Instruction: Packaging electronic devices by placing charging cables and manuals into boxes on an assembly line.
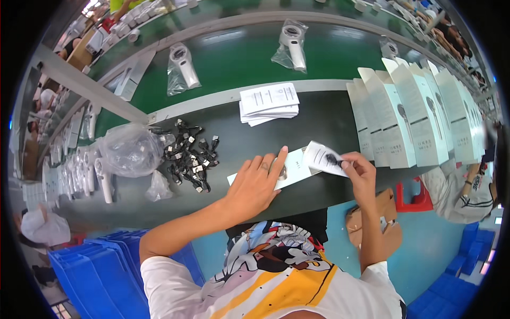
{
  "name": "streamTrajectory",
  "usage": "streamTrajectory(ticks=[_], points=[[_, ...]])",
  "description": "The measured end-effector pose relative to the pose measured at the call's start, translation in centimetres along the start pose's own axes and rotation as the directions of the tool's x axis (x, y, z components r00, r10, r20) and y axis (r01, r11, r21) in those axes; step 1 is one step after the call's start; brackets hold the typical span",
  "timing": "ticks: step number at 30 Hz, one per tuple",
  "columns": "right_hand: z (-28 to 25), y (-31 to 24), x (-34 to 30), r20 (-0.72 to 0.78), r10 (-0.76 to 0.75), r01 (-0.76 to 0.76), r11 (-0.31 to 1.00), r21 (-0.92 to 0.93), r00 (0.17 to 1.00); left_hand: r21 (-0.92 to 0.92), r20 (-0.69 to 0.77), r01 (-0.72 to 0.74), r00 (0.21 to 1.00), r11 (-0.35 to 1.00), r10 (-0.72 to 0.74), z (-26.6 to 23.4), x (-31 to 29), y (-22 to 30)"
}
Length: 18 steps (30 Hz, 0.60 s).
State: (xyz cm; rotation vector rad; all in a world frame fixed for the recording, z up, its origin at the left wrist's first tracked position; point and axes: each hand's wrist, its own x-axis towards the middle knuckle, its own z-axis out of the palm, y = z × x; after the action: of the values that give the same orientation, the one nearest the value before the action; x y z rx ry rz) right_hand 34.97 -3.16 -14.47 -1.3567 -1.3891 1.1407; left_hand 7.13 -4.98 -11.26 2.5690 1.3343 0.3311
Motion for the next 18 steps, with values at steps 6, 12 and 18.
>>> streamTrajectory(ticks=[6,12,18], points=[[1.3,-1.5,1.3,0.294,-0.105,0.181,0.952,-0.245,0.95,0.035,-0.02,-0.078,0.997,0.996,0.079,0.0,-1.2,-0.7],[4.2,-2.4,1.6,0.611,0.105,0.08,0.96,-0.269,0.784,-0.02,-0.017,-0.173,0.985,0.985,0.172,0.3,-1.5,-1.3],[5.8,-3.3,1.6,0.515,-0.113,0.163,0.985,-0.053,0.85,0.003,-0.155,-0.188,0.97,0.982,0.186,-1.2,-1.1,-3.0]])
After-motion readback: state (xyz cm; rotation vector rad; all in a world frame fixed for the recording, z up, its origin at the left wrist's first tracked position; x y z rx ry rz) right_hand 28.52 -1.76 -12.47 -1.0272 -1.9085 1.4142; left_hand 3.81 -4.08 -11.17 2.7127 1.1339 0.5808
